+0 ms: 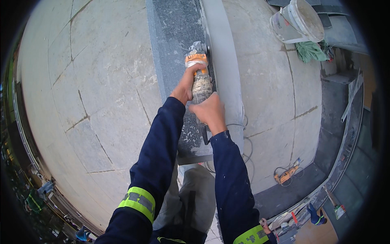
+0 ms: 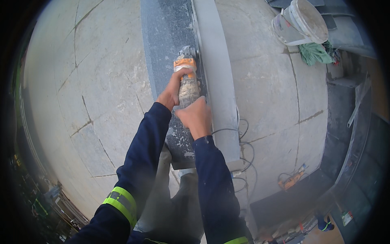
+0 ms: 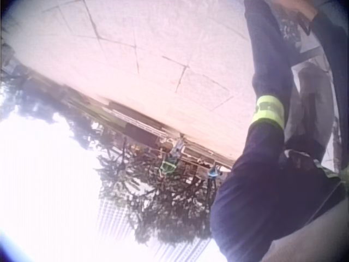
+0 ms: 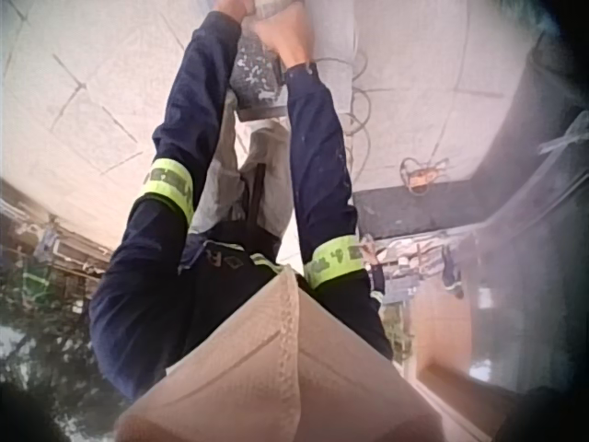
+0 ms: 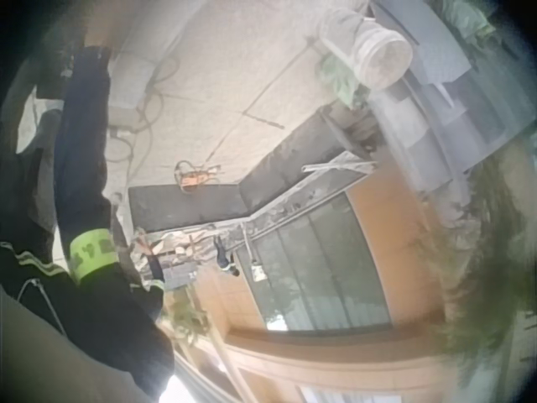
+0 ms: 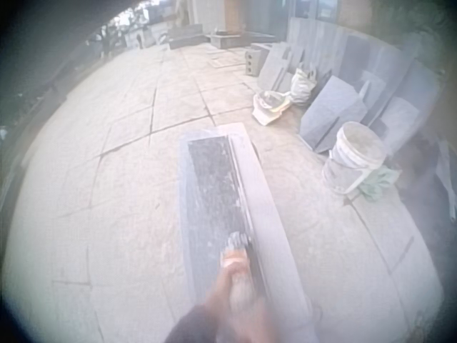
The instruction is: The person uses an angle grinder to grind the surface of a large rectangular stone slab. The person holds the grinder with both hands and moves it along the slab, generating dust. The person briefly pauses to wipe the slab with a hand before resuming grinding.
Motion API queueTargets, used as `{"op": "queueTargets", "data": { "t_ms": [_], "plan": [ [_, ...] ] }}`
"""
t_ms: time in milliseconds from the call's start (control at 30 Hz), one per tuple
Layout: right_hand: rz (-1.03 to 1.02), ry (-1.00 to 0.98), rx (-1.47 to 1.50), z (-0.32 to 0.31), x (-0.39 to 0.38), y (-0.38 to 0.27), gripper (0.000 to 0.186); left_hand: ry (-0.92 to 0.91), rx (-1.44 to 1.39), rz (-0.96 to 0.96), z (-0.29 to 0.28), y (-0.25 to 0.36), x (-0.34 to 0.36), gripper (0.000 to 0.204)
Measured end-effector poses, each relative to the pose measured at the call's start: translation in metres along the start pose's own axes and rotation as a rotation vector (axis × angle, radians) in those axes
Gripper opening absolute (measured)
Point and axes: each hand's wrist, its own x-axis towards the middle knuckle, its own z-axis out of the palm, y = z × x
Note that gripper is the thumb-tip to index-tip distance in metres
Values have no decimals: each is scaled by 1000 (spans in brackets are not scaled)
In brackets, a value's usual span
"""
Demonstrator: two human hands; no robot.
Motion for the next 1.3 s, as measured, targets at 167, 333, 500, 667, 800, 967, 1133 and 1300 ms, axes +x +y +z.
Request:
{"op": "queueTargets", "data": {
  "t_ms": [167,333,500,667,800,967,1133,1300],
  "plan": [
    [-15,63,-46,10,-6,15,57,18,-13,-28,-1,-14,-10,44],
    [28,52,-21,16,-42,43,58,56,-27,-73,-2,-52,-43,44],
    [14,21,-37,11,-41,39,64,14,-24,-32,-3,-49,-39,44],
    [-6,65,-19,10,-10,21,58,12,1,-10,0,-22,-13,45],
    [31,41,8,3,-3,1,56,21,10,-14,0,-8,-5,47],
    [-5,48,-16,11,-17,23,58,31,-19,-43,0,-26,-22,45],
    [50,57,-57,11,-47,43,60,41,-42,-77,2,-58,-47,45],
    [35,23,-31,16,-39,40,60,15,-48,-76,-7,-49,-38,46]
  ]
}}
